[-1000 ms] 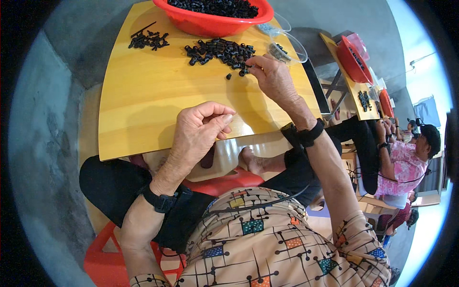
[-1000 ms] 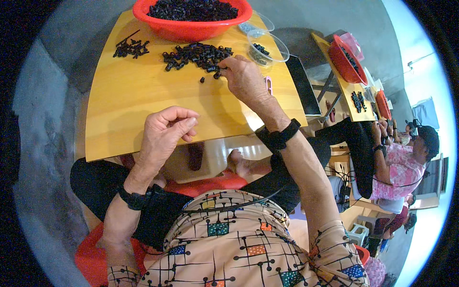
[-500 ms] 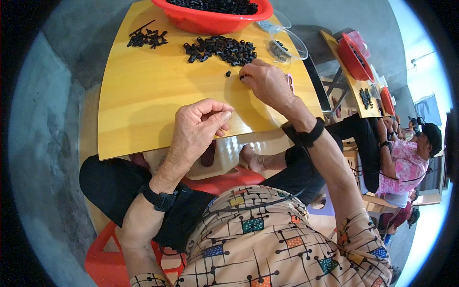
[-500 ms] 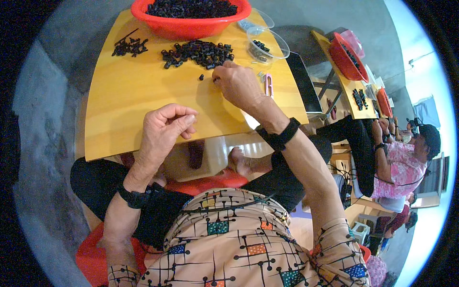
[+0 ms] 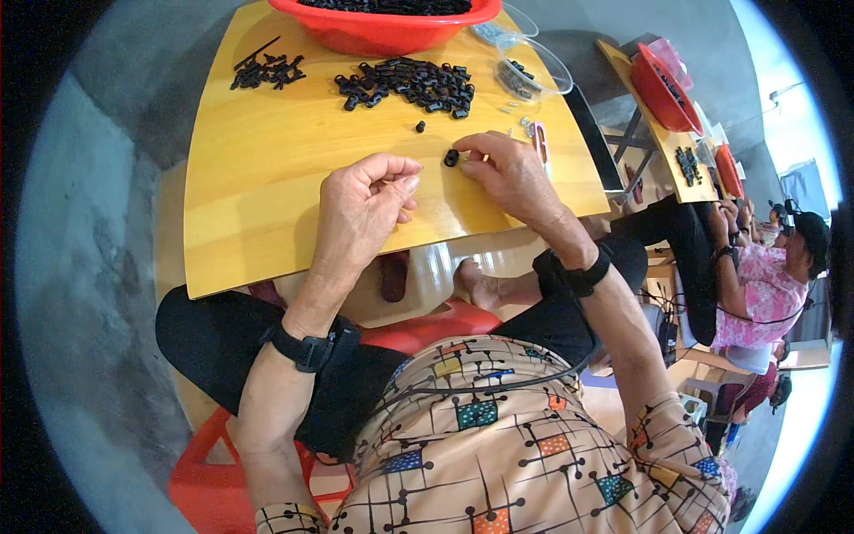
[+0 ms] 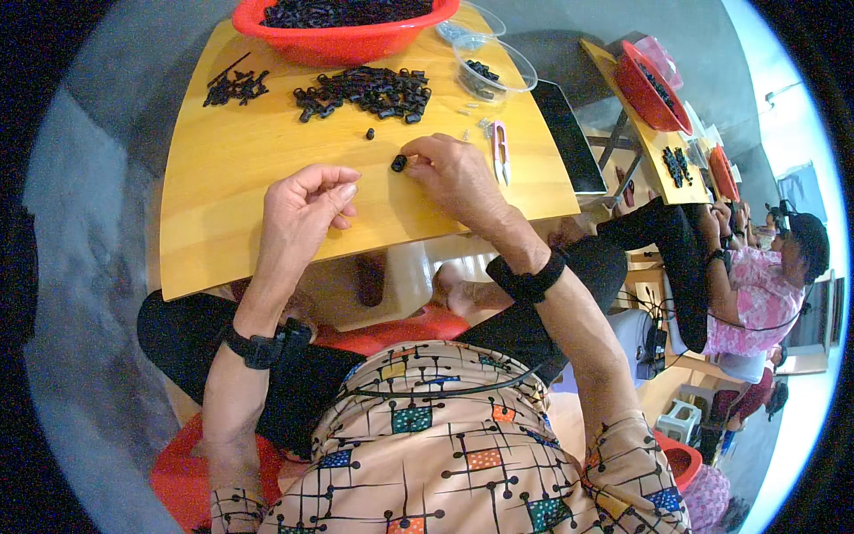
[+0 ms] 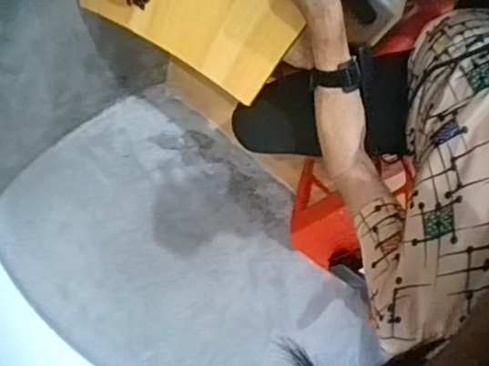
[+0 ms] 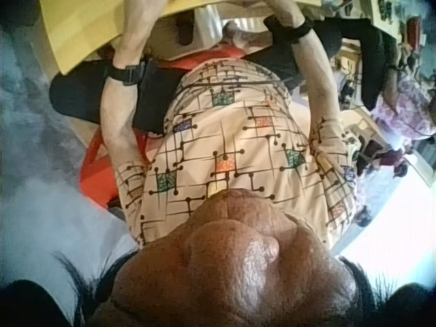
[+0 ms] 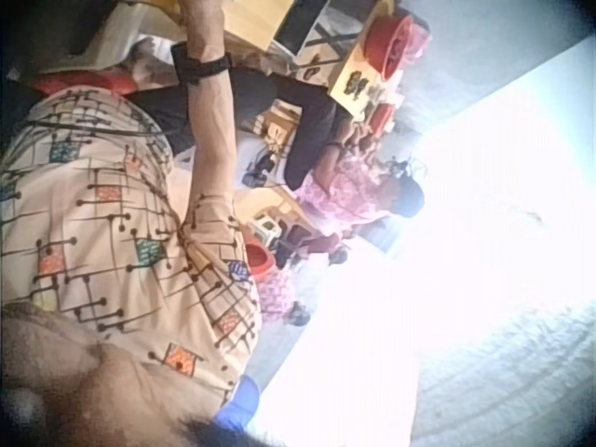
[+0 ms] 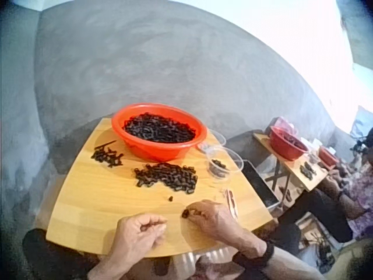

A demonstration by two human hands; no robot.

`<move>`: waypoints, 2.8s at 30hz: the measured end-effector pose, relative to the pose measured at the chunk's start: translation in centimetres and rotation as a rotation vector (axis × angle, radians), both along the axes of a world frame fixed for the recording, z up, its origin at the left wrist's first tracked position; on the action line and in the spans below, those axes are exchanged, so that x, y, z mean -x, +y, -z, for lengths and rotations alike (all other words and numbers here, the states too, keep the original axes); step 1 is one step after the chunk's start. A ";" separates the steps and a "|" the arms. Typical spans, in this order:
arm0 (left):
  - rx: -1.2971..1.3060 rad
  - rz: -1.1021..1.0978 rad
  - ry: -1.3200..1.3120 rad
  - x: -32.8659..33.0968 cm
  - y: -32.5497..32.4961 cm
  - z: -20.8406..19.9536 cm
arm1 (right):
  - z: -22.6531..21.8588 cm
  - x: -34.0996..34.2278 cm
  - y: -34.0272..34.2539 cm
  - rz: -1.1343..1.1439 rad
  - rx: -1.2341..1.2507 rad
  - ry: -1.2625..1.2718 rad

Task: The person assembles plastic components by hand, picking up a black housing and a small spring, inserting the spring into the housing, and then pressing a black cap into the assembly to join the pieces together.

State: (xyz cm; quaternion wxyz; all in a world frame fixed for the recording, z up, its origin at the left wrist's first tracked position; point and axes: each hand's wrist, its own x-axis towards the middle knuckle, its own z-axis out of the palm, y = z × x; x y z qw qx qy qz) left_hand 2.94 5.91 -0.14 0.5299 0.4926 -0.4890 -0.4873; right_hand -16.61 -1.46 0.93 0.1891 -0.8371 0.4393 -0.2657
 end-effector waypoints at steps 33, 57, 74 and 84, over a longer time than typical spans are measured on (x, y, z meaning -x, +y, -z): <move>0.122 -0.021 -0.109 0.5 -0.3 0.4 | 1.8 -0.6 4.0 0.086 -0.376 -0.606; -0.135 0.175 0.354 -0.3 1.3 -0.3 | -0.6 -2.6 7.4 -0.080 -0.546 -0.764; -0.238 0.313 0.426 -0.5 1.8 -0.7 | -2.1 -1.0 6.2 -0.150 -0.518 -0.519; -0.260 0.312 0.435 -0.6 1.7 -0.7 | -1.1 -1.1 6.2 -0.113 -0.390 -0.486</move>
